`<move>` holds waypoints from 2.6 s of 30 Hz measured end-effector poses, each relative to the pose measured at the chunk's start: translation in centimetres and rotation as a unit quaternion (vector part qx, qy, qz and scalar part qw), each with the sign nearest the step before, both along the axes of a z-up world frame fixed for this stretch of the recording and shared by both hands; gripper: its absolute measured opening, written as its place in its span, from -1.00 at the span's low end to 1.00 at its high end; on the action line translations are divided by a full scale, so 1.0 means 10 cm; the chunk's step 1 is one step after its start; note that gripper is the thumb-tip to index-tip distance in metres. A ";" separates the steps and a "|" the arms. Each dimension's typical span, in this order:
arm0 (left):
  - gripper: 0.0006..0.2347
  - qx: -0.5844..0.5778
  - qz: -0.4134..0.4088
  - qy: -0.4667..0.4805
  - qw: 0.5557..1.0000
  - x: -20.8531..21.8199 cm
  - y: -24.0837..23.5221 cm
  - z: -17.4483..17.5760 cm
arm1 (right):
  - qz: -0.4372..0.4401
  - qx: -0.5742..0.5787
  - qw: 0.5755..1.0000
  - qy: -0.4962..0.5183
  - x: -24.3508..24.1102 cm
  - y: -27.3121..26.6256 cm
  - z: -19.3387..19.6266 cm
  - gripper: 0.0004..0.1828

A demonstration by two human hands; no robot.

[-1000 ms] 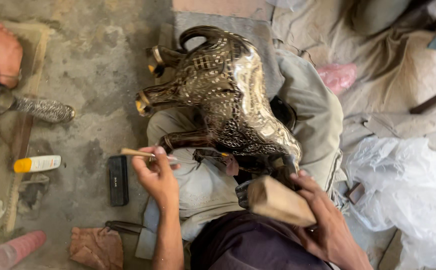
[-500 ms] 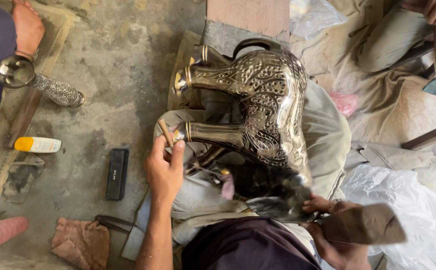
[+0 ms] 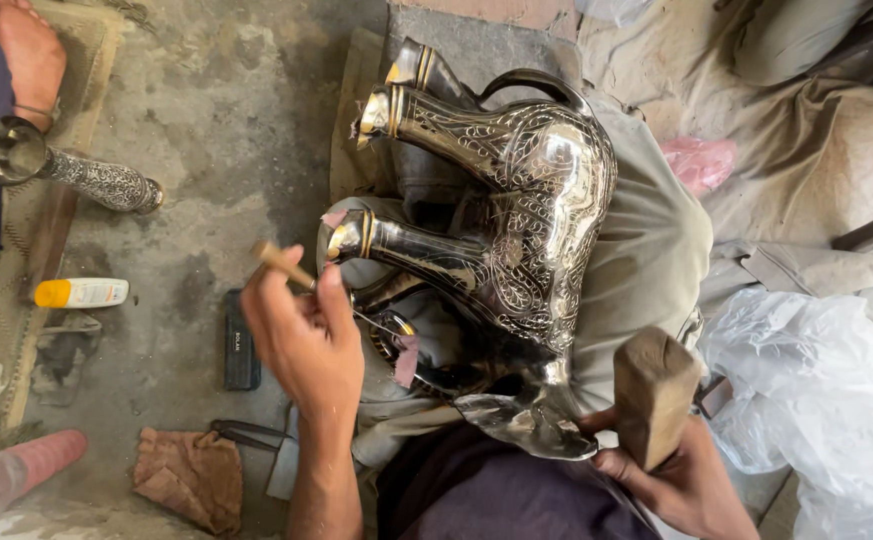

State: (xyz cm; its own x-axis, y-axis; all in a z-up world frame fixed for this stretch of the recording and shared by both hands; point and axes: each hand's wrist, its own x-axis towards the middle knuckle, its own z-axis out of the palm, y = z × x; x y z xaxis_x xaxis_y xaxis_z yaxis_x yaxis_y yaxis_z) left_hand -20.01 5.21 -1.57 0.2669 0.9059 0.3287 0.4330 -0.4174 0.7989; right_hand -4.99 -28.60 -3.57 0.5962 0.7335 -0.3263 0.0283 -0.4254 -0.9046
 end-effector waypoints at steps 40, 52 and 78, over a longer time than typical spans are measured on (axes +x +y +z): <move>-0.72 -0.023 -0.381 -0.002 0.924 0.69 -0.21 -0.09 | 0.054 -0.150 0.843 -0.514 1.22 1.00 0.98 -0.54; -0.77 -0.031 -0.319 -0.052 0.946 0.60 -0.35 -0.22 | 0.187 -0.197 0.717 -0.642 1.15 1.27 1.38 -0.49; -0.82 -0.136 -0.217 -0.162 0.953 0.51 -0.66 -0.42 | 0.189 -0.195 0.728 -0.629 0.80 1.72 1.69 -0.60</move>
